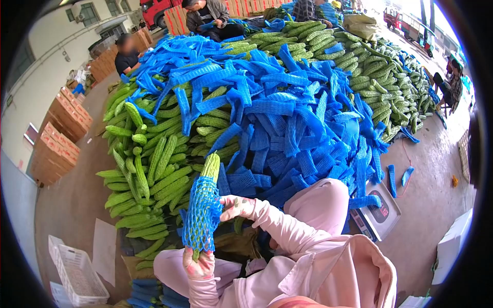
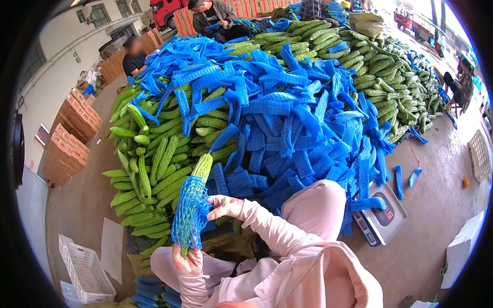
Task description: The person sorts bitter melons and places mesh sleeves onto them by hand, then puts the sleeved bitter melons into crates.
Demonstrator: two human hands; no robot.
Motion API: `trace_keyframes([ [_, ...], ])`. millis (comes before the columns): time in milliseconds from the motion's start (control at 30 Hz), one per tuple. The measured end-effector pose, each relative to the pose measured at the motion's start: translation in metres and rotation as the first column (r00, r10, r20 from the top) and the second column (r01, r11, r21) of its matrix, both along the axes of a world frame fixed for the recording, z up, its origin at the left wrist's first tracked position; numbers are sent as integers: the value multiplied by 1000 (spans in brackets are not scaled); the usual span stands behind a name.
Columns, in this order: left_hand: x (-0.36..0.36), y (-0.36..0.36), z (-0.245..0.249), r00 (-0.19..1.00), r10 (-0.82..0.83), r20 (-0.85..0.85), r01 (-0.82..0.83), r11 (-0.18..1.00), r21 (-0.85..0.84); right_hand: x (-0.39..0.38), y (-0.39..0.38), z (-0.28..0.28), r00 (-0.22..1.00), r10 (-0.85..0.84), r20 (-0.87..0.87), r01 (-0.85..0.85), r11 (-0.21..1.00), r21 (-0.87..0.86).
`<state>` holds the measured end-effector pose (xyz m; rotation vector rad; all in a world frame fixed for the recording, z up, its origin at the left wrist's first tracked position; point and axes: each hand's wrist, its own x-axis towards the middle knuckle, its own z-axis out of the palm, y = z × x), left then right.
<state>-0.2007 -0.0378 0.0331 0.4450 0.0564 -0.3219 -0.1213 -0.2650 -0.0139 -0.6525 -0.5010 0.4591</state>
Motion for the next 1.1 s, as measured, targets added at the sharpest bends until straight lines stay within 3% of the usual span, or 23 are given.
trace_keyframes([
  [33,-1,-1,2,1000,21,4,-22,998,54,15,-3,-25,996,-36,83,67,910,-410],
  [67,-3,-2,3,999,44,8,-45,993,108,2,-1,18,983,127,136,-98,974,-206],
  [133,-3,-9,11,999,40,-11,-38,993,108,17,3,-2,954,64,292,69,904,-422],
  [167,-4,-12,15,999,37,-27,-34,993,111,24,-4,-1,808,-122,577,440,775,-453],
  [200,-9,-10,18,998,46,-49,-40,992,116,42,-10,-25,544,-230,807,800,433,-415],
  [233,-6,2,6,993,-106,58,106,994,9,43,-21,-10,425,-228,876,905,139,-402],
  [267,-9,-1,10,997,-73,37,71,996,53,50,-31,-27,309,-263,914,936,-87,-341],
  [333,-12,-7,18,993,-46,110,26,983,181,48,-21,-45,482,-823,301,817,298,-494],
  [400,-14,-3,1,962,-145,232,63,943,328,30,-15,-33,763,-480,-433,408,877,-254],
  [433,-20,-10,0,948,-162,274,-2,857,515,18,-5,-13,885,-79,-458,126,989,74],
  [467,-25,-16,0,933,-197,302,-64,735,675,8,7,-12,857,35,-515,101,967,235],
  [533,-16,-16,-16,604,-577,549,-490,275,827,-10,27,6,878,-186,-441,293,938,188],
  [567,-16,-12,-16,573,-663,482,-388,299,872,-4,23,-15,857,-184,-481,248,966,73],
  [600,-14,-6,-26,473,-658,586,-434,405,805,-7,20,-14,841,-101,-532,190,975,115],
  [667,-5,15,-40,761,-463,455,151,808,570,-20,13,-4,873,-138,-468,177,983,40],
  [700,-1,14,-2,866,-423,266,132,708,694,-23,13,-2,886,-112,-450,140,990,30],
  [800,39,8,15,870,-124,478,-311,613,726,-32,23,-6,909,-77,-409,87,996,6],
  [833,52,-3,0,780,-36,625,-519,521,678,-36,28,-2,920,-80,-384,82,997,-12],
  [867,58,-10,25,690,-293,661,-665,102,740,-38,34,3,931,-84,-355,79,996,-29],
  [933,70,-19,31,471,-453,757,-871,-101,482,-40,42,11,939,-162,-302,143,986,-85],
  [1000,71,-19,35,542,-580,608,-789,-103,606,-34,42,6,946,-218,-242,189,972,-139],
  [1067,68,-21,42,517,-614,596,-805,-114,582,-32,35,16,946,-230,-230,195,967,-164],
  [1100,70,-20,48,419,-673,609,-854,-64,517,-33,33,25,954,-223,-199,190,966,-175],
])
